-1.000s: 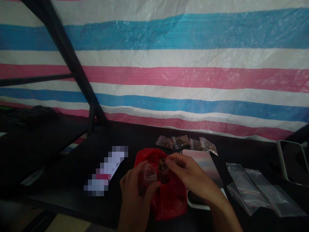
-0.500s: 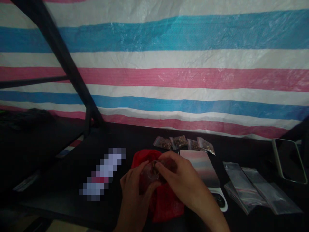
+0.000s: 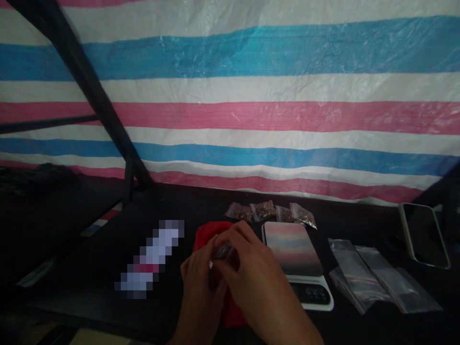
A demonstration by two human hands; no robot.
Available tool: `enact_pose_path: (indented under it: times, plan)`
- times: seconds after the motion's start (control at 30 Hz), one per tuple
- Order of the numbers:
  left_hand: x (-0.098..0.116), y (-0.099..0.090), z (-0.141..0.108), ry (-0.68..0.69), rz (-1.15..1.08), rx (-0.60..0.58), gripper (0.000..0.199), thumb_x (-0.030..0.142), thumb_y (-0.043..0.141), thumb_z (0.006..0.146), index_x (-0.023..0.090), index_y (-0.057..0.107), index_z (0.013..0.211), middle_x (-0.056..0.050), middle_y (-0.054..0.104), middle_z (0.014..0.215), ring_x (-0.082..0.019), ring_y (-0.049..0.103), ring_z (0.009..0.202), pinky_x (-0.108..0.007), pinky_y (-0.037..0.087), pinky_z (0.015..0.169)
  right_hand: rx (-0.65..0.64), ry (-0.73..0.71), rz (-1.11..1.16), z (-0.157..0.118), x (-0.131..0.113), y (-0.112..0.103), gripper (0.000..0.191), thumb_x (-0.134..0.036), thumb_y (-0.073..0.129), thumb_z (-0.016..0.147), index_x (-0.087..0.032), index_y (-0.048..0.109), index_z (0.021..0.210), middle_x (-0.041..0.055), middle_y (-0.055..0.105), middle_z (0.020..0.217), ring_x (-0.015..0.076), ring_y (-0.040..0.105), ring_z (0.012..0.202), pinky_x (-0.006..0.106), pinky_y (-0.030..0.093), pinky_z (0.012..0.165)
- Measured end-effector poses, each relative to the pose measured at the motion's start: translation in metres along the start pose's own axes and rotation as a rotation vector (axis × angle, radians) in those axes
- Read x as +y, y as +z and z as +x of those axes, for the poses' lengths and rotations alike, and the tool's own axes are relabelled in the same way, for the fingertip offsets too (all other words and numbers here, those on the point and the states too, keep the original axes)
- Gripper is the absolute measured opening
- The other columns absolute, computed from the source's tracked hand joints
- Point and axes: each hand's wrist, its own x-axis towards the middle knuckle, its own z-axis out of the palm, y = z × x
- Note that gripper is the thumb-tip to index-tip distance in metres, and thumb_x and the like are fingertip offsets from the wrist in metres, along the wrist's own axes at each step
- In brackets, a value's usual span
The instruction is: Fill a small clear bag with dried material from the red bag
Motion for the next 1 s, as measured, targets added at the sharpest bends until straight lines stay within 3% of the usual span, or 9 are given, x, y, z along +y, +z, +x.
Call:
enact_pose_path:
  times: [0.17,0.3,0.43,0.57,0.77,0.9,1.0]
  plan:
    - [0.003,-0.005,-0.001,-0.058,-0.104,0.056,0.048,0.022,0.057,0.096,0.025,0.054,0.144,-0.011,0.071,0.133,-0.029,0.065,0.117,-0.046,0.053,0.093,0.02,-0.076,0.021,-0.007,-0.005,0.005,0.032,-0.007,0.066,0.09,-0.032,0.072,0.11,0.0014,0.061,0.129,0.0194,0.067,0.112,0.034,0.055,0.1]
    - [0.008,-0.004,0.001,-0.024,-0.115,0.161,0.049,0.022,0.059,0.095,0.027,0.052,0.144,-0.009,0.071,0.133,-0.028,0.064,0.117,-0.045,0.052,0.093,0.057,-0.059,0.047,-0.008,-0.004,0.002,0.04,-0.01,0.07,0.086,-0.034,0.071,0.118,0.0012,0.063,0.134,0.0218,0.065,0.119,0.035,0.054,0.102]
    - [0.013,-0.002,0.002,0.066,-0.076,0.135,0.052,0.018,0.06,0.094,0.027,0.049,0.144,-0.007,0.074,0.127,-0.027,0.067,0.113,-0.045,0.051,0.095,0.092,0.011,0.049,-0.007,-0.007,-0.007,0.033,-0.012,0.073,0.082,-0.031,0.073,0.109,0.001,0.073,0.113,0.0225,0.068,0.103,0.035,0.055,0.094]
    - [0.013,-0.001,0.001,0.03,-0.092,0.12,0.049,0.019,0.057,0.097,0.028,0.05,0.145,-0.006,0.074,0.125,-0.026,0.067,0.113,-0.044,0.05,0.097,0.107,-0.005,0.029,-0.007,-0.009,-0.01,0.03,-0.011,0.074,0.08,-0.03,0.073,0.102,0.0003,0.073,0.108,0.0222,0.067,0.099,0.033,0.054,0.091]
    - [0.017,-0.004,0.001,-0.087,-0.138,0.099,0.044,0.024,0.057,0.095,0.025,0.058,0.139,-0.008,0.074,0.123,-0.029,0.065,0.113,-0.046,0.05,0.097,0.044,-0.067,0.035,-0.008,-0.008,-0.01,0.038,-0.005,0.066,0.082,-0.032,0.075,0.107,0.0002,0.072,0.12,0.0219,0.066,0.112,0.034,0.052,0.101]
    - [0.017,-0.006,0.002,-0.124,-0.168,0.1,0.04,0.028,0.055,0.097,0.025,0.06,0.137,-0.009,0.073,0.122,-0.029,0.063,0.114,-0.046,0.051,0.095,-0.011,-0.133,0.064,-0.011,-0.004,-0.013,0.042,-0.009,0.061,0.09,-0.037,0.076,0.117,-0.0005,0.071,0.131,0.0222,0.063,0.125,0.038,0.047,0.113]
    - [0.016,-0.006,0.002,-0.1,-0.16,0.067,0.041,0.031,0.057,0.097,0.024,0.059,0.138,-0.01,0.073,0.122,-0.03,0.064,0.113,-0.046,0.052,0.093,0.015,-0.134,0.037,-0.012,-0.002,-0.014,0.039,-0.013,0.06,0.094,-0.037,0.077,0.119,0.0011,0.072,0.131,0.0236,0.065,0.124,0.04,0.048,0.113]
